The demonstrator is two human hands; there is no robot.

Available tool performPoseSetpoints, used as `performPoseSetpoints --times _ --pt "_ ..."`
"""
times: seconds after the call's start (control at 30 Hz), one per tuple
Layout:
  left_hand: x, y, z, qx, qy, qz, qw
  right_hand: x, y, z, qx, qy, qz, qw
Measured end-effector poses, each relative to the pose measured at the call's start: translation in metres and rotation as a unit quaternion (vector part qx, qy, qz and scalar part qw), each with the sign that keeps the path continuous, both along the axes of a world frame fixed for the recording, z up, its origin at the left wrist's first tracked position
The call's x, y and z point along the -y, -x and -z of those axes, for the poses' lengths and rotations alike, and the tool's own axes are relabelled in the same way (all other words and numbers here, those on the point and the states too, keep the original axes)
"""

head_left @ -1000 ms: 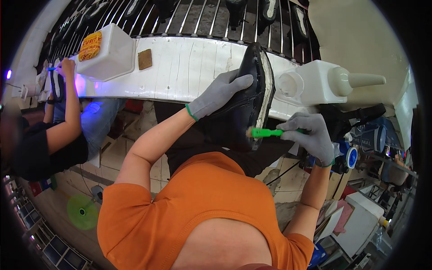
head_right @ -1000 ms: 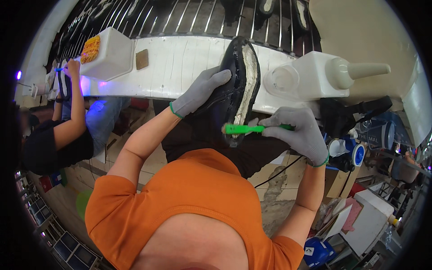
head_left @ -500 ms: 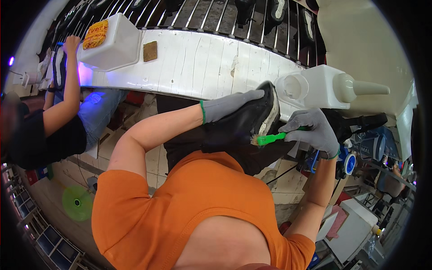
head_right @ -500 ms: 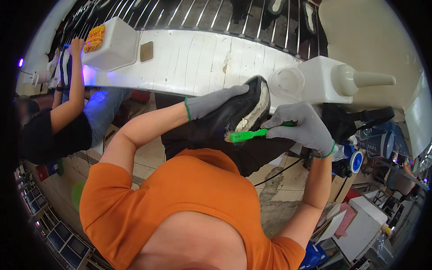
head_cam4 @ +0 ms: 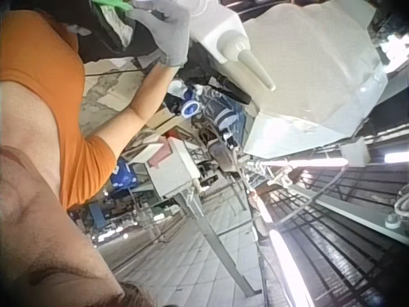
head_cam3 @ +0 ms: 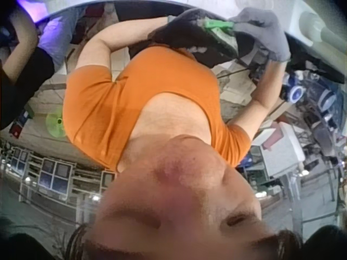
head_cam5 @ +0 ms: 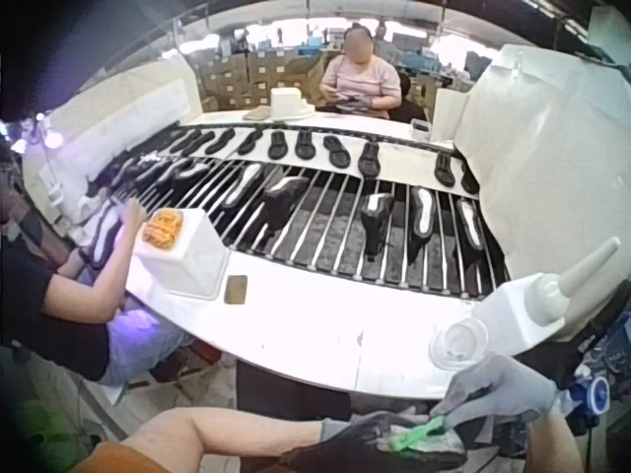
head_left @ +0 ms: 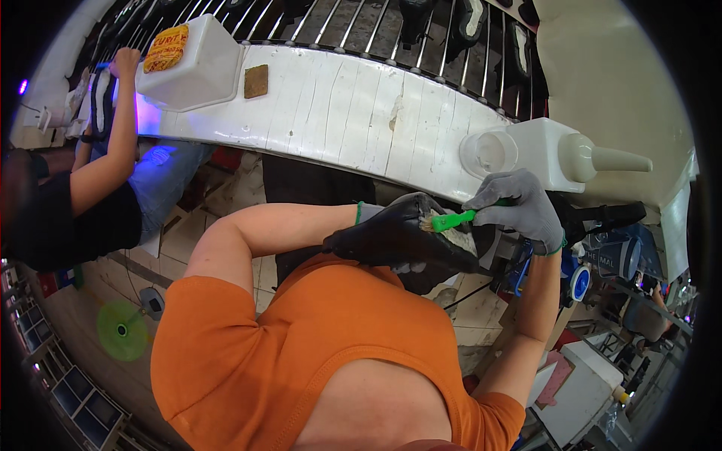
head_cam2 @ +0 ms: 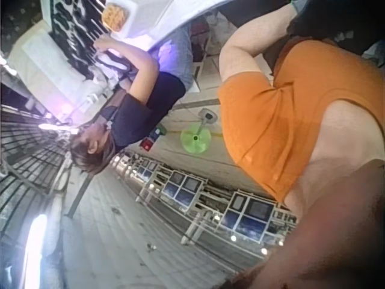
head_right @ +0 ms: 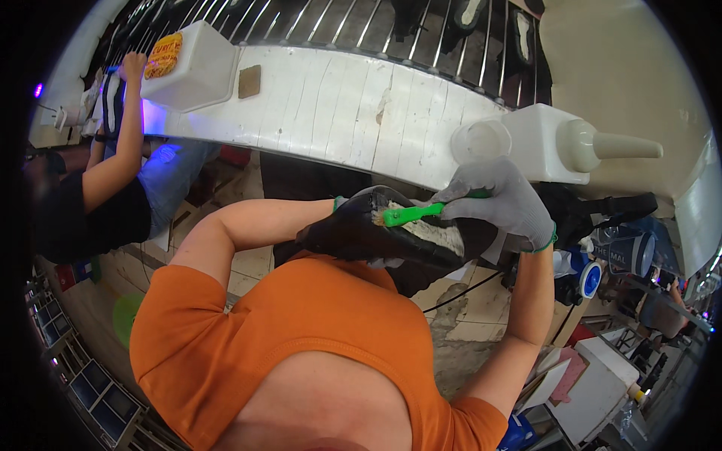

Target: Applying adhesive to the sole of a shoe using a brush and a container of liquid.

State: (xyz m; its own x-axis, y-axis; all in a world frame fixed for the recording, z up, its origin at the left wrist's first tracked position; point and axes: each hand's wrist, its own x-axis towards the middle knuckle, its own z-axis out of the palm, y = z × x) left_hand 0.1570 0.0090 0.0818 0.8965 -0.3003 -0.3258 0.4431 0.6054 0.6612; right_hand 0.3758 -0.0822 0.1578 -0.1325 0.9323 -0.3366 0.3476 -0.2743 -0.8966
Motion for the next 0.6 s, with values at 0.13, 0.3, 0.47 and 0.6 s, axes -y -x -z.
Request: performPoseSetpoints --times 0.13,0.3,0.47,0.6 --pt "-0.001 0.001 0.004 0.134 -0.096 -0.028 0.986 -0.004 0.000 0.002 0.010 -0.022 0.001 1.000" --pt "0.000 0.003 0.019 0.345 -0.251 -0.064 0.902 -0.006 -0.006 0.001 0.025 -0.032 -0.039 0.998" --pt "0.003 0.002 0.044 0.501 -0.362 -0.087 0.782 0.001 -0.007 -0.005 -0.001 -0.009 -0.062 0.998" --pt "-0.008 -0.004 0.001 0.097 -0.084 0.057 0.990 0.013 0.005 -0.003 -0.002 -0.043 0.008 0.999"
